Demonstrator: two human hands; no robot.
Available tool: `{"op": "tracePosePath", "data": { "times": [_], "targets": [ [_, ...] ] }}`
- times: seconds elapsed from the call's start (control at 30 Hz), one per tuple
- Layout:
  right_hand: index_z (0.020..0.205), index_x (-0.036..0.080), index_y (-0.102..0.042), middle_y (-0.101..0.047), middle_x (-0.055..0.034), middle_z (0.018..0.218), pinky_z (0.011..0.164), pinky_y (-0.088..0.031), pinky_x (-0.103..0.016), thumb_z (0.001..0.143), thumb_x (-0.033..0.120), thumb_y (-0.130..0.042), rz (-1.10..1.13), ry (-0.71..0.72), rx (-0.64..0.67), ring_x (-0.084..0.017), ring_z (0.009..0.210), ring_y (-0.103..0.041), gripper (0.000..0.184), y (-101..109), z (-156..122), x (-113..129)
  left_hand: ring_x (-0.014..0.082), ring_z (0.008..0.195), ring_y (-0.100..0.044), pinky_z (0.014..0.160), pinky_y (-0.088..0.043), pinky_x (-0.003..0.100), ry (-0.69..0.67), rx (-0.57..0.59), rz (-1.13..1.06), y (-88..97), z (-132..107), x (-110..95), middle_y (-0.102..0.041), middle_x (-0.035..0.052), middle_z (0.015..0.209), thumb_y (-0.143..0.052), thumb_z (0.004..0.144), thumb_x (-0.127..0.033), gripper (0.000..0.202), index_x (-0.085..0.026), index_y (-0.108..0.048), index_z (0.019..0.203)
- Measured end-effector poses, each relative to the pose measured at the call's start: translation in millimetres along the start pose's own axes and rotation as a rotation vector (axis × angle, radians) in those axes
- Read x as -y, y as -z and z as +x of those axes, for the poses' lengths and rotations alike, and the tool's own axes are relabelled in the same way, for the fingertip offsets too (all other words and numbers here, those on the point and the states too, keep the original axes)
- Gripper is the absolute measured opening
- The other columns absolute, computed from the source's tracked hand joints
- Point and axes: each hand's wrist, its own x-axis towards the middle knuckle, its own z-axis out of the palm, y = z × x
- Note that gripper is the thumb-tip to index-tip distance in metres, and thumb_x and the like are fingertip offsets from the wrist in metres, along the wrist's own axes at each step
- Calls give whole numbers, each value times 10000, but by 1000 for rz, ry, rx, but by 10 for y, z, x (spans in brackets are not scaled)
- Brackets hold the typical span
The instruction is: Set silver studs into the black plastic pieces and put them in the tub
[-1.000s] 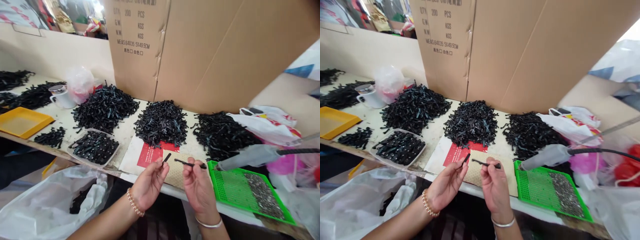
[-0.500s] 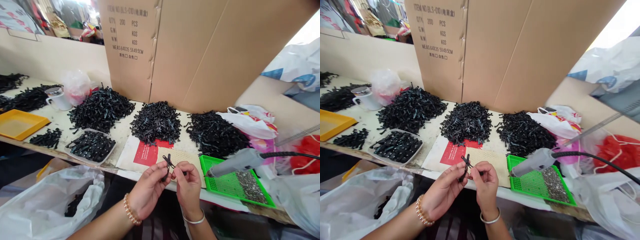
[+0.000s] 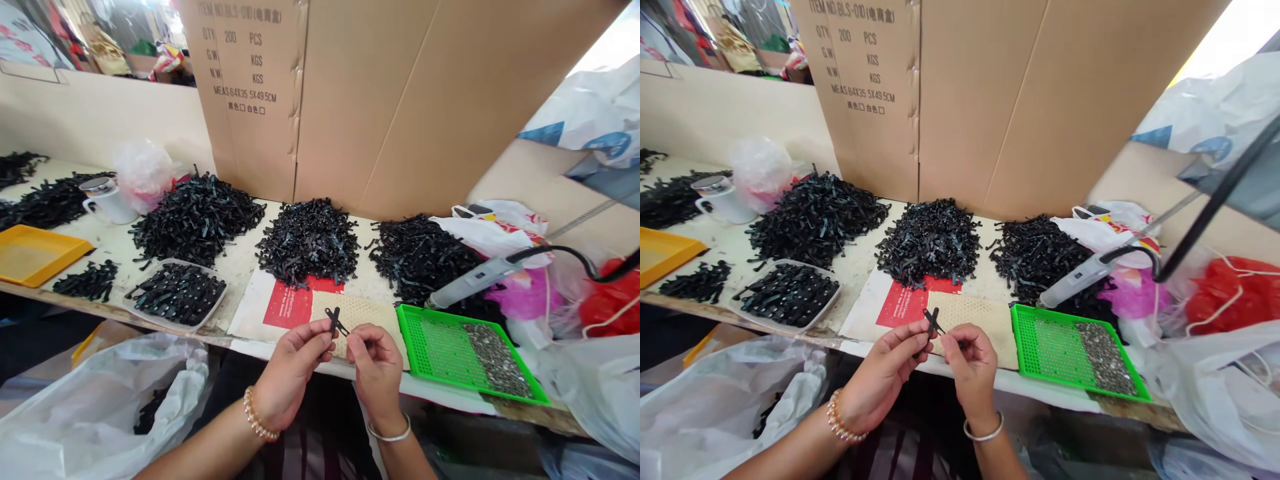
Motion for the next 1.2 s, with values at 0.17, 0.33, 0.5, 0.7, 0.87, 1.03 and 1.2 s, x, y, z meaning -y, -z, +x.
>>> {"op": "tracePosePath", "data": {
  "times": [0.17, 0.33, 0.5, 0.7, 0.87, 1.03, 1.2],
  "targets": [
    [735, 186, -609, -586, -3, 658, 482, -439, -222, 803, 299, -705, -93, 33, 35, -117, 540, -505, 163, 32, 20, 13, 103, 688, -566, 675, -463, 210, 10, -12, -14, -15, 24, 7, -663, 33, 800, -903, 533, -304, 380, -146, -739, 837],
    [729, 182, -612, -567, 4, 612, 444, -407, -222, 796, 340, -707, -95, -21, 58, -111, 495, -476, 197, 36, 19, -19, 102, 673, -558, 676, -458, 213, 0, -11, 7, -2, 53, 25, -657, 27, 769, -887, 553, -297, 349, -147, -731, 828],
    [715, 175, -603, -529, 24, 550, 409, -367, -201, 805, 380, -694, -52, -108, 97, -95, 451, -439, 242, 42, 42, -29, 107, 683, -556, 675, -447, 210, -15, -43, 47, 4, 76, 13, -656, 26, 755, -876, 552, -292, 351, -149, -734, 840],
    [745, 177, -629, -598, -5, 639, 504, -431, -225, 839, 352, -664, -181, -38, 135, -124, 558, -528, 203, 51, 35, -67, 110, 665, -528, 642, -420, 218, -72, -44, 119, 26, 100, 19, -635, 19, 757, -865, 568, -326, 313, -159, -731, 796],
    [775, 189, -651, -626, -16, 689, 563, -460, -247, 861, 328, -647, -281, -1, 242, -140, 606, -560, 163, 86, -1, -99, 102, 584, -470, 558, -362, 212, -152, -51, 289, 148, 237, 78, -583, 1, 639, -802, 664, -437, 310, -150, -718, 748],
    [1015, 214, -661, -636, -86, 1048, 715, -527, -289, 923, 322, -546, -286, 28, 413, -193, 899, -628, 184, 16, 365, -132, 117, 625, -528, 594, -394, 207, -286, -200, 335, 445, 397, -164, -639, 21, 672, -802, 629, -507, 383, -156, -697, 745],
    [1002, 170, -664, -659, -81, 998, 850, -469, -308, 877, 208, -610, -841, 115, 665, -195, 932, -607, 141, -368, 1021, -363, 115, 642, -543, 622, -424, 210, -326, -332, 264, 772, 373, -463, -650, 14, 724, -859, 518, -493, 458, -154, -695, 779]
  ]
}}
